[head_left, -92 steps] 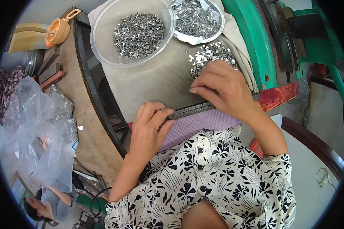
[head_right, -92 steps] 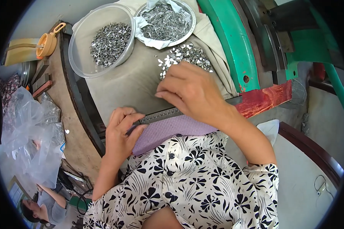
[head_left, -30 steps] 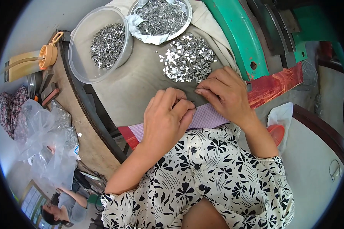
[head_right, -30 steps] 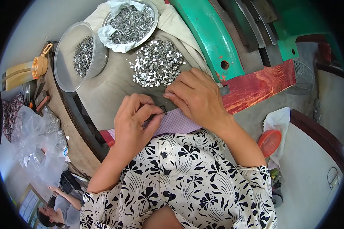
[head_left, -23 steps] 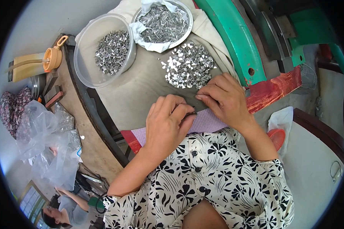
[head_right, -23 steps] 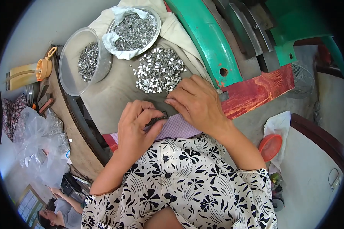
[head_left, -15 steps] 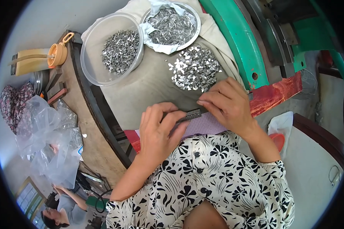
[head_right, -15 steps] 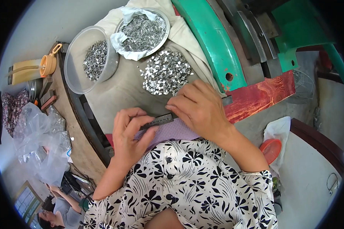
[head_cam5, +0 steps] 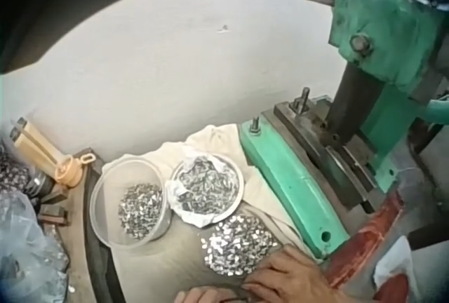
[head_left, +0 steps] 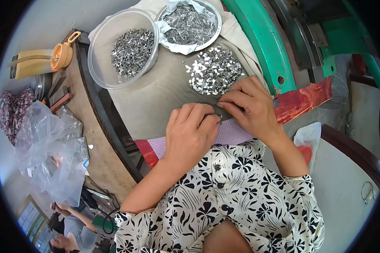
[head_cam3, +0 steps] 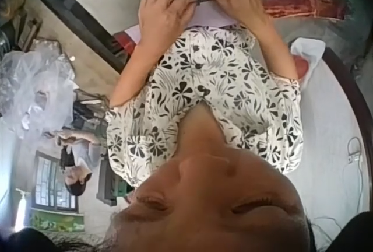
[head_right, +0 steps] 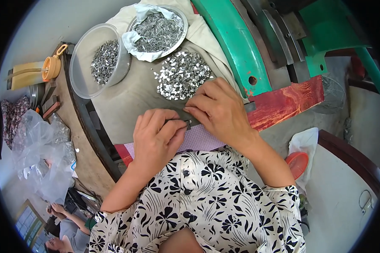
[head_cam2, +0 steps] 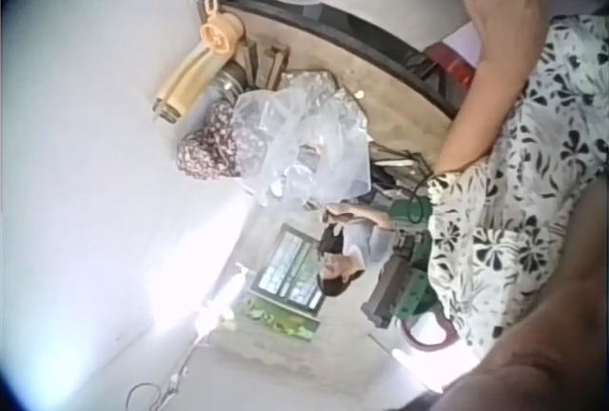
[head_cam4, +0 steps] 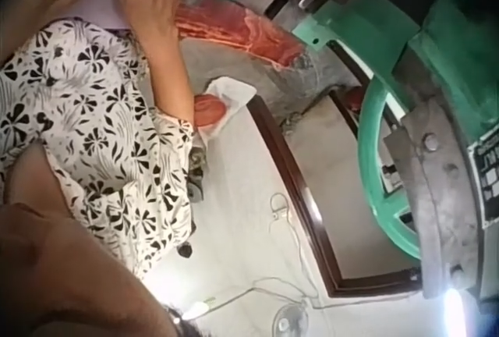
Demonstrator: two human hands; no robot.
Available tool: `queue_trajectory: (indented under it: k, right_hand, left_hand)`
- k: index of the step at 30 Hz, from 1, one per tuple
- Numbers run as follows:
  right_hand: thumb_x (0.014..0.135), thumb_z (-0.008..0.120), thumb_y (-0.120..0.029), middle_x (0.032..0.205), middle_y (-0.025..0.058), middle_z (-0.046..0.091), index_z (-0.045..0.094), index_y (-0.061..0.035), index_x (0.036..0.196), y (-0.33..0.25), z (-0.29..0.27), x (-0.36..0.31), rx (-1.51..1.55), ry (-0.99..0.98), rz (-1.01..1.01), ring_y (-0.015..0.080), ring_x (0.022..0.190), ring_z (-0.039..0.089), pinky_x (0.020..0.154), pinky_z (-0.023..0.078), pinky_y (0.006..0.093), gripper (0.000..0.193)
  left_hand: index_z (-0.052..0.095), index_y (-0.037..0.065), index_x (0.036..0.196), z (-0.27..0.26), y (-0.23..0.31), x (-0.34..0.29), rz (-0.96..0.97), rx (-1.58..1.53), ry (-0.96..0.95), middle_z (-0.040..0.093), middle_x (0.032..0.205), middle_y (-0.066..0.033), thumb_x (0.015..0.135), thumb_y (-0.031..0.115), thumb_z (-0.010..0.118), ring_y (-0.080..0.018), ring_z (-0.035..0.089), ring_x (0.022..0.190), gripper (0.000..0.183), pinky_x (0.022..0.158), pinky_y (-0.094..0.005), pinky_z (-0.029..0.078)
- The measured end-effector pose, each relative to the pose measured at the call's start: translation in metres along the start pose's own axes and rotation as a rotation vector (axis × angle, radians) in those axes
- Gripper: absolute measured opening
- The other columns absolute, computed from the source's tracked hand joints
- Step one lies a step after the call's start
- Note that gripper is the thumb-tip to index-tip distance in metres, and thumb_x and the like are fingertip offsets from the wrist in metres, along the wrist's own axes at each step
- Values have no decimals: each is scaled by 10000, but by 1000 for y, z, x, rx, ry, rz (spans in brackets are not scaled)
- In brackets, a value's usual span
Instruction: Manually placing small metal pieces into a strip-like jig at a workbench.
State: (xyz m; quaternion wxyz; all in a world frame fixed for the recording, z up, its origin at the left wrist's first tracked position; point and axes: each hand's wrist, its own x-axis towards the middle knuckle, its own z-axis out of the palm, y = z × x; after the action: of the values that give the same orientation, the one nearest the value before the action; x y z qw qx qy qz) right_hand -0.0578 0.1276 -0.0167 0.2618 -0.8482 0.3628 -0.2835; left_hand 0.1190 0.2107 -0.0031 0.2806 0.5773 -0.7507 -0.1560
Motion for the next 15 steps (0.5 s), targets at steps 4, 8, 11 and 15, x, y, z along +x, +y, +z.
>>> queue_trajectory:
  k: [4,8,11,15]
  right_hand:
    - [734,798,-83,835,47,600,729,-53,831,2,-3,0,33,-3,23,252,834,575,705,480,366,123]
    - [745,798,-94,829,46,599,727,-56,826,-4,-4,3,113,-34,12,251,826,573,702,476,371,114]
    - [746,799,-114,840,37,591,713,-74,809,-3,0,6,11,-53,-61,244,827,558,710,469,369,114]
    - [756,792,-116,841,35,593,717,-76,804,-4,3,13,6,-59,-68,251,831,544,717,458,370,97]
  left_hand:
    - [655,81,966,-2,0,-3,-57,-51,-10,624,1015,-41,719,121,778,-241,593,902,278,725,-367,427]
    - [663,44,1018,-19,-5,-24,-179,-86,51,623,1086,-139,677,59,835,-298,611,969,382,844,-383,493]
    - [648,53,1039,-22,-16,-52,-281,-91,168,632,1075,-115,688,83,828,-312,604,953,395,819,-388,466]
    - [697,34,1060,-21,-23,-83,-423,-70,264,654,1092,-126,703,42,822,-297,611,980,378,856,-395,467]
